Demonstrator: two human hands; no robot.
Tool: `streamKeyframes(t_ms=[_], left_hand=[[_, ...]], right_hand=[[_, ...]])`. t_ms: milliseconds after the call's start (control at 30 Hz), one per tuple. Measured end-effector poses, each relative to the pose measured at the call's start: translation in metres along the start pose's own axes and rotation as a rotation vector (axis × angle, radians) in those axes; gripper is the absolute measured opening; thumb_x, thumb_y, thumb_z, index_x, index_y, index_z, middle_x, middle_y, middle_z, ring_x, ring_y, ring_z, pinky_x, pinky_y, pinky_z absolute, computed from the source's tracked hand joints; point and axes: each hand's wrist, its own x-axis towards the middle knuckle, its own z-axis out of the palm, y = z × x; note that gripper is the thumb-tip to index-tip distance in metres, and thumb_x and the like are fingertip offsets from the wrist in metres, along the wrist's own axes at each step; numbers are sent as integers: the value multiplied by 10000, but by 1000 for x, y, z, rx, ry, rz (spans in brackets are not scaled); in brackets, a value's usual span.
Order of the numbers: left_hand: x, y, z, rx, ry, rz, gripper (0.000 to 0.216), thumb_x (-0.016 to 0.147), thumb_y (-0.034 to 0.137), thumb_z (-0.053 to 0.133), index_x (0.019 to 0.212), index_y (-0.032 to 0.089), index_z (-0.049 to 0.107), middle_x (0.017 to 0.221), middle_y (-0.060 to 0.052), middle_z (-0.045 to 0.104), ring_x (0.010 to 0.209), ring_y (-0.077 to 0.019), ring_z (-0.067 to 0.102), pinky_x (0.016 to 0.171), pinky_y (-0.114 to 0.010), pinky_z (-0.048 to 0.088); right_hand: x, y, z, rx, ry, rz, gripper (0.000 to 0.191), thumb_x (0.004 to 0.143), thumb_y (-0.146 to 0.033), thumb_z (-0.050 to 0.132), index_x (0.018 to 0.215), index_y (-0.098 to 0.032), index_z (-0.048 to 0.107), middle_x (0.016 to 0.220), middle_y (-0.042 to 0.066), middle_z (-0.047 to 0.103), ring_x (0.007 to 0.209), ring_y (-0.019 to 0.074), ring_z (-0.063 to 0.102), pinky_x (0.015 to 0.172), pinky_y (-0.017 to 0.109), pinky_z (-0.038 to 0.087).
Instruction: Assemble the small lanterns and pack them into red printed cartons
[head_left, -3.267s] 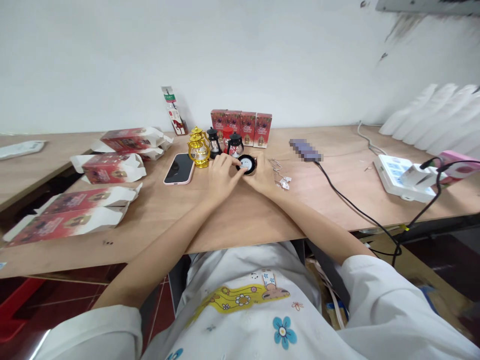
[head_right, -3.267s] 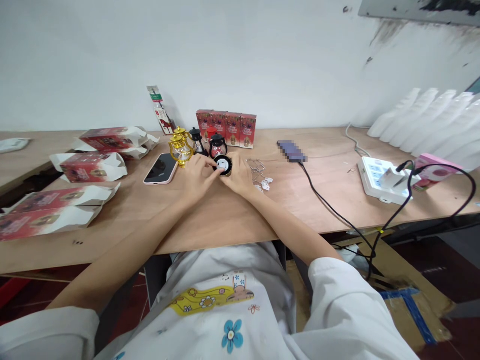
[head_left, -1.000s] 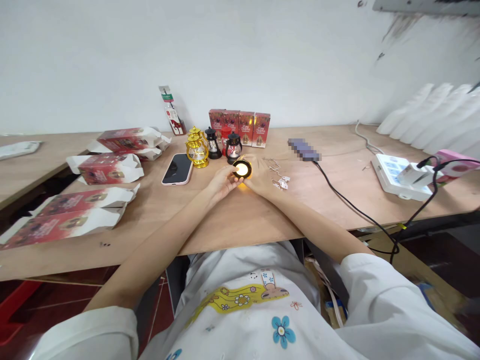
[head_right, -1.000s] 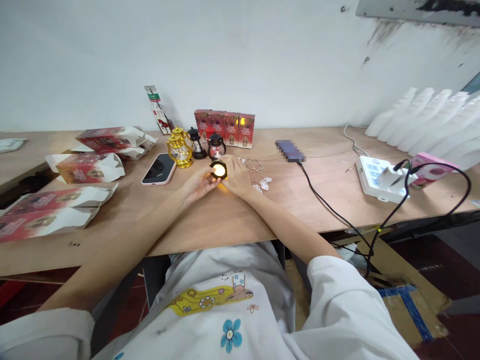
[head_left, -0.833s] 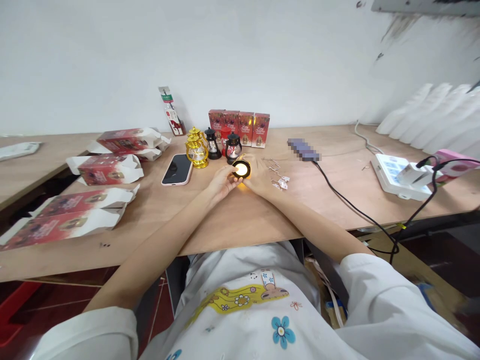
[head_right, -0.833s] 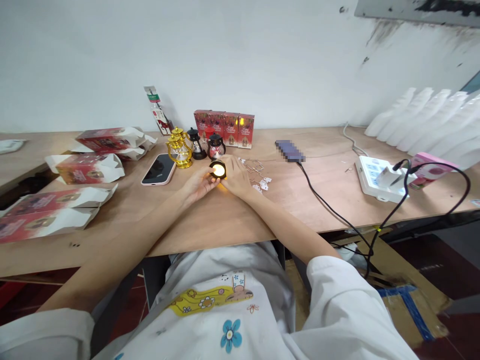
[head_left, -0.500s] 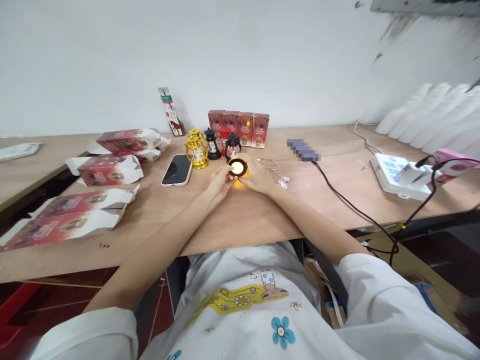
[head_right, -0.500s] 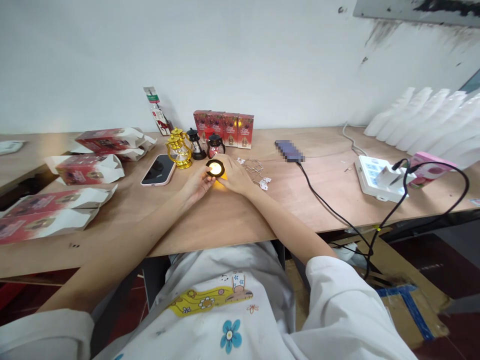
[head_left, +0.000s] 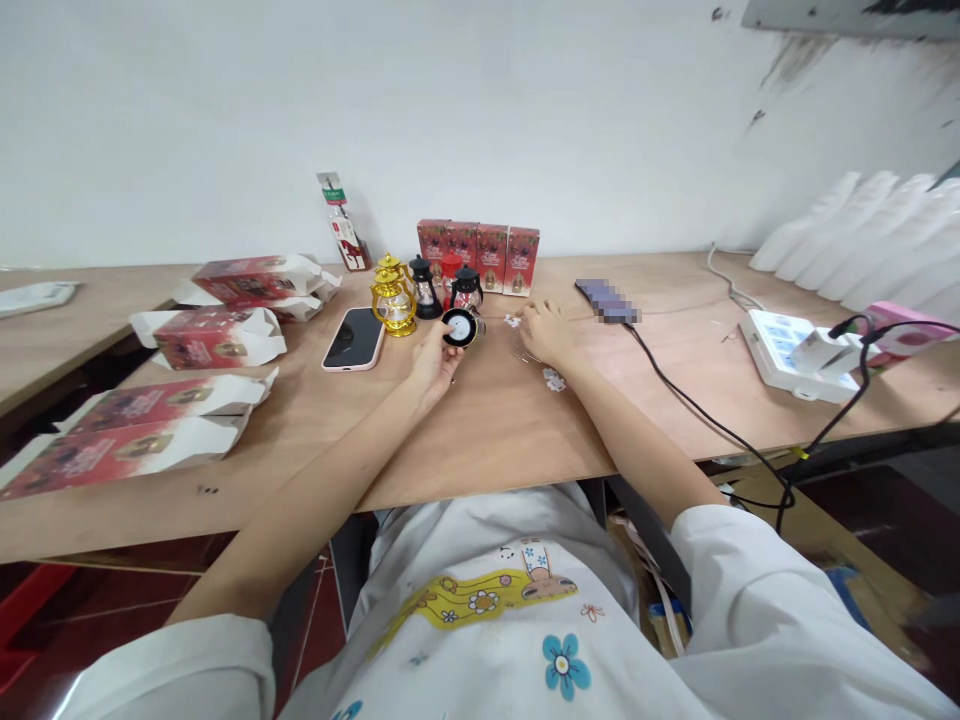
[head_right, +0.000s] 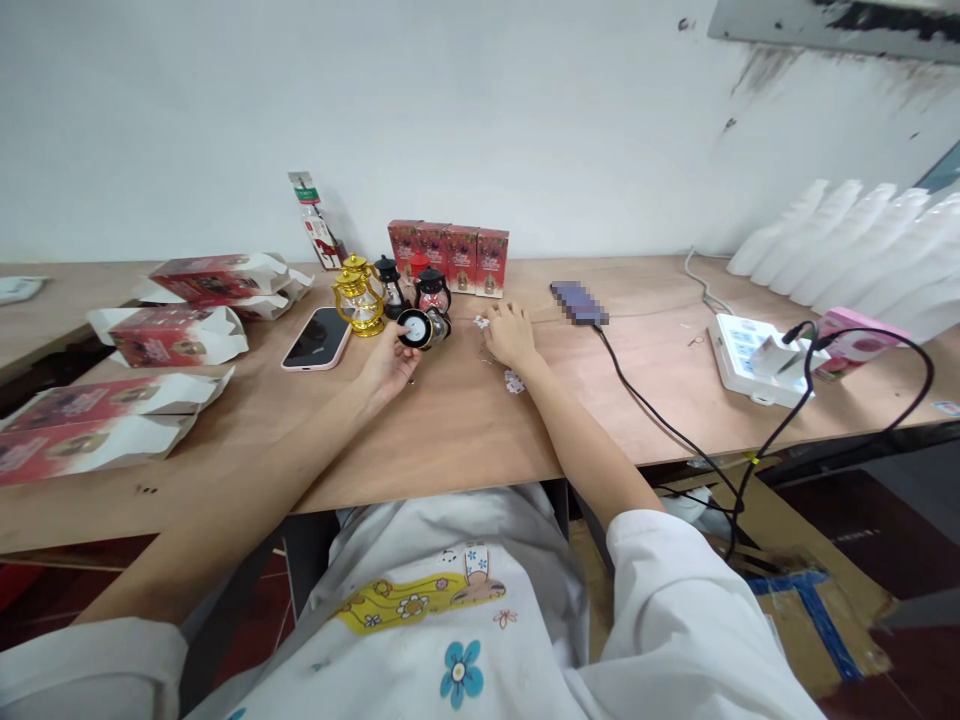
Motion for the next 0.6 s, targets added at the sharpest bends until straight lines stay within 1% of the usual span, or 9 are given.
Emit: streamKeyframes(t_ms=[67, 133, 200, 300, 367, 467, 600], left_hand=[[-2, 1, 1, -33, 23, -25, 193, 815, 167, 568, 653, 170, 462, 539, 61, 435, 419, -7, 369, 479, -109, 455], [-3, 2, 1, -46, 29, -48, 180, 829, 184, 556, 670, 169, 474, 549, 58, 449, 426, -10, 379, 513, -116, 482], [-3, 2, 0, -43, 34, -54, 161, 837, 200, 556, 694, 171, 487, 559, 56, 458, 432, -14, 390, 546, -130, 509], [0, 0, -1, -35, 52, -49, 147, 841, 236, 570, 726, 179, 500, 555, 53, 456, 449, -28, 417, 568, -150, 532], [2, -1, -2, -29, 53, -46, 152, 846, 259, 575, 732, 181, 511, 553, 44, 461, 458, -37, 430, 569, -156, 536], [5, -2, -3, -12, 48, -41, 197, 866, 277, 568, 705, 178, 511, 554, 36, 465, 454, -38, 436, 570, -159, 533], [5, -2, -3, -49, 68, -39, 242, 917, 247, 497, 690, 166, 503, 547, 40, 463, 447, -36, 458, 562, -149, 516]], right_hand=[[-2, 0, 2, -37, -78, 13, 317, 909, -232, 464, 1151, -137, 645, 1210, 181, 605, 1131, 346, 489, 940, 547, 402], [-3, -1, 2, -65, -125, 33, 326, 918, -257, 470, 1174, -170, 653, 1255, 168, 592, 1156, 357, 481, 943, 556, 394], [-3, -2, 1, -88, -140, 54, 312, 922, -279, 480, 1135, -178, 685, 1269, 164, 589, 1169, 367, 477, 946, 558, 390], [-2, -3, -3, -110, -109, 92, 311, 926, -308, 493, 1024, -138, 734, 1269, 179, 586, 1171, 371, 476, 950, 543, 391], [-1, -4, -6, -112, -100, 117, 316, 927, -309, 496, 996, -125, 744, 1266, 185, 585, 1165, 360, 481, 951, 526, 393], [0, -6, -10, -105, -131, 149, 304, 926, -277, 487, 1024, -145, 743, 1275, 172, 578, 1171, 339, 484, 954, 501, 391], [0, -9, -18, -134, -223, 190, 335, 920, -223, 440, 1090, -162, 722, 1287, 148, 572, 1196, 332, 468, 967, 466, 374]])
